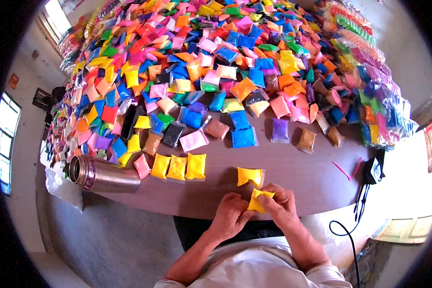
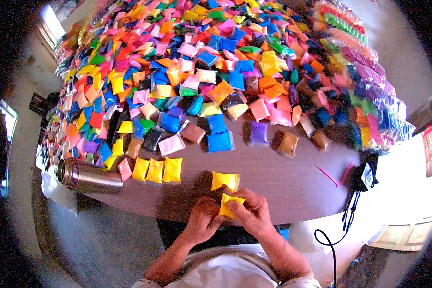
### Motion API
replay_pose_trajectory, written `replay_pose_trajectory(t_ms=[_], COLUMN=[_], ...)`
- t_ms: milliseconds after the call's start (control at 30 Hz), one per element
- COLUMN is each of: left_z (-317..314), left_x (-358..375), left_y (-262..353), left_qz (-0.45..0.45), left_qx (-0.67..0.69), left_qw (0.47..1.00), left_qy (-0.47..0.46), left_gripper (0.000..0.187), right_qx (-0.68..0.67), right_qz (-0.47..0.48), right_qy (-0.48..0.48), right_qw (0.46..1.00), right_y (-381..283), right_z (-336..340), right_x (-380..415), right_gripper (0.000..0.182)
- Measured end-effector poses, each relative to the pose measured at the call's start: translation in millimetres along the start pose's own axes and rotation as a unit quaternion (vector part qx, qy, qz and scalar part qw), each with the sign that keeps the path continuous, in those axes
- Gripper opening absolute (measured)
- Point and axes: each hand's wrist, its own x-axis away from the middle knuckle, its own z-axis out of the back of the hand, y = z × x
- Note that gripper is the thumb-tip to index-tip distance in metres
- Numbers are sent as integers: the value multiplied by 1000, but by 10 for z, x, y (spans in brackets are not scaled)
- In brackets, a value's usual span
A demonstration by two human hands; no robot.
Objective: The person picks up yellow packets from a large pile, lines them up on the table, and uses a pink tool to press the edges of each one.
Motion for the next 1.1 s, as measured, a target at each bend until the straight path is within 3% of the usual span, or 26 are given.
replay_pose_trajectory(t_ms=[200, 333, 433, 500, 600, 767, 833, 867, 933, 1100], left_z=[2, -16, -2, 14, -50, -20, -28, -53, -69, -43], left_x=[-2, -12, 14, 42, 69, 11, 5, 9, 9, 16], left_y=[26, 2, -21, -36, -61, 16, 14, -7, -18, -2], left_qz=[23, -11, 11, 73, 12, 12, 8, 3, 0, 6], left_qx=[7, -10, 43, 47, 20, 18, 16, 12, 9, 1], left_qw=[999, 1000, 998, 996, 999, 999, 999, 999, 998, 1000], left_qy=[23, -3, 51, -1, 24, 25, 35, 44, 54, 27], left_gripper=[22, 21, 23, 23, 21, 19, 19, 19, 18, 18], right_qx=[-32, -20, 52, 67, 42, 146, 294, 294, 409, 460], right_qz=[-36, -76, -36, 11, 34, 1, 18, 18, 54, 64], right_qy=[-42, -44, -61, -38, -15, -47, -72, -73, -28, -22], right_qw=[998, 996, 996, 997, 998, 988, 953, 953, 910, 885], right_y=[3, 2, -152, -223, -369, -433, -331, -282, -198, -163], right_z=[-14, 31, -22, 0, -1, -363, -511, -580, -700, -749], right_x=[59, 33, -86, -203, -440, -927, -1089, -1146, -1228, -1275], right_gripper=[29, 31, 34, 38, 41, 37, 36, 36, 39, 36])
